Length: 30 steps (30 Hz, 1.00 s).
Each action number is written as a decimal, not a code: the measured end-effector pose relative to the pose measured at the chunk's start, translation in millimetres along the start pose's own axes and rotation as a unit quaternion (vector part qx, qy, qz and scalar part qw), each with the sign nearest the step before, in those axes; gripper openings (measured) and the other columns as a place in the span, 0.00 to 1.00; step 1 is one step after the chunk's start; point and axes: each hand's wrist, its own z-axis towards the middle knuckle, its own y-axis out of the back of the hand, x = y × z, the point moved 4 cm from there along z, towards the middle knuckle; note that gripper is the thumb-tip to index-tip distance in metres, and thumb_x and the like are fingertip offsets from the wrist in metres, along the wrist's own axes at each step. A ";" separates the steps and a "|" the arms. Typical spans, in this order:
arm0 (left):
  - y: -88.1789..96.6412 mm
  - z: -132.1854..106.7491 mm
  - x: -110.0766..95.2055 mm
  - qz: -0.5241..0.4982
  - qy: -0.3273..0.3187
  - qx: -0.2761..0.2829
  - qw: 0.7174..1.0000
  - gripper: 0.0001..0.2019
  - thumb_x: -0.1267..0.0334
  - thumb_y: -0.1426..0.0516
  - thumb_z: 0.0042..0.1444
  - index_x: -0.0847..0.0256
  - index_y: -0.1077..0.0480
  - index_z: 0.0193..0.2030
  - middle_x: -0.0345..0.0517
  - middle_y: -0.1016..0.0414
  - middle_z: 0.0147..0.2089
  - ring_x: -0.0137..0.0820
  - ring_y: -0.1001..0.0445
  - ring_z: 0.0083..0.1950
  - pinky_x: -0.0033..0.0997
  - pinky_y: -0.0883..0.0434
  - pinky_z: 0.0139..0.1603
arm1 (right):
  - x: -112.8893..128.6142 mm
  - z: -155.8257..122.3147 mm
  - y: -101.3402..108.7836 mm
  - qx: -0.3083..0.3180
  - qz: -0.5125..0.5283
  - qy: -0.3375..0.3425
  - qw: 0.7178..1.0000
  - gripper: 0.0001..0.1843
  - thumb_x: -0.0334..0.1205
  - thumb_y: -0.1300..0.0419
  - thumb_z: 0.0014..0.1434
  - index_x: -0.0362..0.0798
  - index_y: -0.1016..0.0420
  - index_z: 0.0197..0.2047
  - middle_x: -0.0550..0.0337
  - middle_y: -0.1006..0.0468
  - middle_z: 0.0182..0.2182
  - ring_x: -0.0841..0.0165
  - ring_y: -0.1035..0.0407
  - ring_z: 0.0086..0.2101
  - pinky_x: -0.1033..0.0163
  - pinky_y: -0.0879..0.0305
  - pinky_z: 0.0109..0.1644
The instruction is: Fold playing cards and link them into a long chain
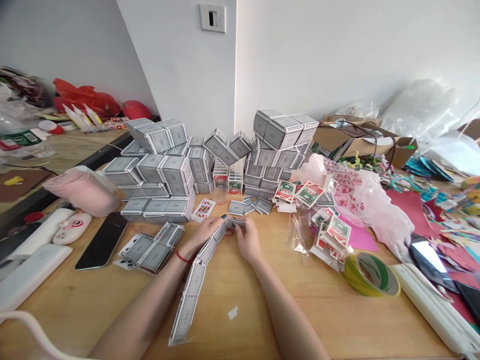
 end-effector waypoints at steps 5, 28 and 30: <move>0.4 0.6 0.6 0.001 -0.002 0.015 1.000 0.13 0.54 0.47 0.49 0.59 0.28 0.25 0.41 0.26 0.26 0.32 0.28 0.32 0.29 0.30 0.34 | 7.6 1.4 -0.9 0.011 -0.041 0.034 0.999 0.06 0.36 0.49 0.54 0.49 0.32 0.35 0.54 0.30 0.33 0.63 0.36 0.37 0.57 0.38 0.42; 1.6 -3.1 -5.5 0.070 -0.078 0.089 0.991 0.20 0.68 0.49 0.48 0.59 0.33 0.50 0.43 0.30 0.51 0.36 0.38 0.56 0.39 0.42 0.57 | 3.1 -0.9 -11.6 0.002 -0.114 0.044 0.993 0.12 0.33 0.50 0.53 0.49 0.33 0.41 0.53 0.29 0.37 0.61 0.35 0.41 0.54 0.38 0.45; 1.5 -2.2 -5.9 0.070 -0.084 0.072 0.991 0.19 0.68 0.49 0.48 0.60 0.32 0.49 0.44 0.30 0.51 0.36 0.37 0.56 0.38 0.43 0.58 | 6.3 -1.3 -11.9 0.006 -0.106 0.049 0.993 0.14 0.30 0.50 0.51 0.49 0.33 0.42 0.52 0.29 0.39 0.61 0.36 0.42 0.54 0.38 0.47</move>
